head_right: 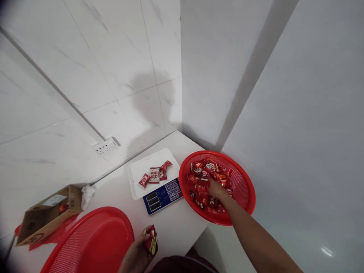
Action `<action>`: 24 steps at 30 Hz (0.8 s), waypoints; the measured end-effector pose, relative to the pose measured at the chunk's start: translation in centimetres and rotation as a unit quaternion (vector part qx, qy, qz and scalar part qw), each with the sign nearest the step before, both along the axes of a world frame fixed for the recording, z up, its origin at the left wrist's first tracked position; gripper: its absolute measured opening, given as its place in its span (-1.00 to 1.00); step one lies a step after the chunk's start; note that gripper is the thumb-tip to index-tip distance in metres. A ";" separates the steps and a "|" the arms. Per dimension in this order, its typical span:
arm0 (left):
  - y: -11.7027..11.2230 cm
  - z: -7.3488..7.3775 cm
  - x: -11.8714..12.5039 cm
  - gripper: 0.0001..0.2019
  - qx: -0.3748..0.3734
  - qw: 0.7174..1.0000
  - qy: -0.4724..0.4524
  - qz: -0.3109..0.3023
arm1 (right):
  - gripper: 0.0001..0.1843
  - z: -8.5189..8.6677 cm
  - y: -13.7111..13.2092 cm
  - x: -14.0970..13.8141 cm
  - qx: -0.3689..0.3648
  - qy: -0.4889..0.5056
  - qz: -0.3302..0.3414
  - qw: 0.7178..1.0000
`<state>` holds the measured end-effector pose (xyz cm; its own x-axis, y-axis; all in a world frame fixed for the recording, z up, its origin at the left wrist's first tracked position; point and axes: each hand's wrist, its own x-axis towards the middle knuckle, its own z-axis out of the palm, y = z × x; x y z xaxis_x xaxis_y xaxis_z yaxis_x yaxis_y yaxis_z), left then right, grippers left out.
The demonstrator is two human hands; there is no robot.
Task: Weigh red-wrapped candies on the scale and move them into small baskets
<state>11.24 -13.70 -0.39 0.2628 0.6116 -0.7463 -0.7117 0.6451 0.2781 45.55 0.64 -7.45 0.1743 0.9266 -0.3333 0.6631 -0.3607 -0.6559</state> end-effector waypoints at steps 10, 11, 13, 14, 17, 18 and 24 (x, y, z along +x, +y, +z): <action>0.6 1.3 0.9 -0.94 -0.057 0.997 -0.007 0.046 | -0.52 -1.2 1.9 -5.9 0.034 -0.104 0.079 0.991; 0.6 1.3 0.9 -0.94 -0.059 0.997 -0.001 0.049 | -0.56 -1.3 1.7 -6.0 0.030 -0.110 0.079 0.990; 0.4 1.3 0.8 -0.94 -0.065 0.996 0.008 0.052 | -0.64 -1.3 1.3 -5.9 0.022 -0.113 0.082 0.990; 0.3 1.3 0.7 -0.94 -0.067 0.996 0.011 0.053 | -0.68 -1.2 1.1 -5.6 0.019 -0.110 0.084 0.990; 0.1 1.3 0.6 -0.94 -0.066 0.996 0.009 0.059 | -0.71 -0.9 0.7 -4.5 0.016 -0.096 0.079 0.992; 0.1 1.3 0.5 -0.94 -0.066 0.996 0.005 0.062 | -0.70 -0.7 0.7 -4.1 0.018 -0.090 0.073 0.993; 0.3 1.5 0.5 -0.86 -0.119 0.991 -0.027 0.058 | -0.66 -0.2 0.2 -2.4 0.027 -0.052 0.049 0.997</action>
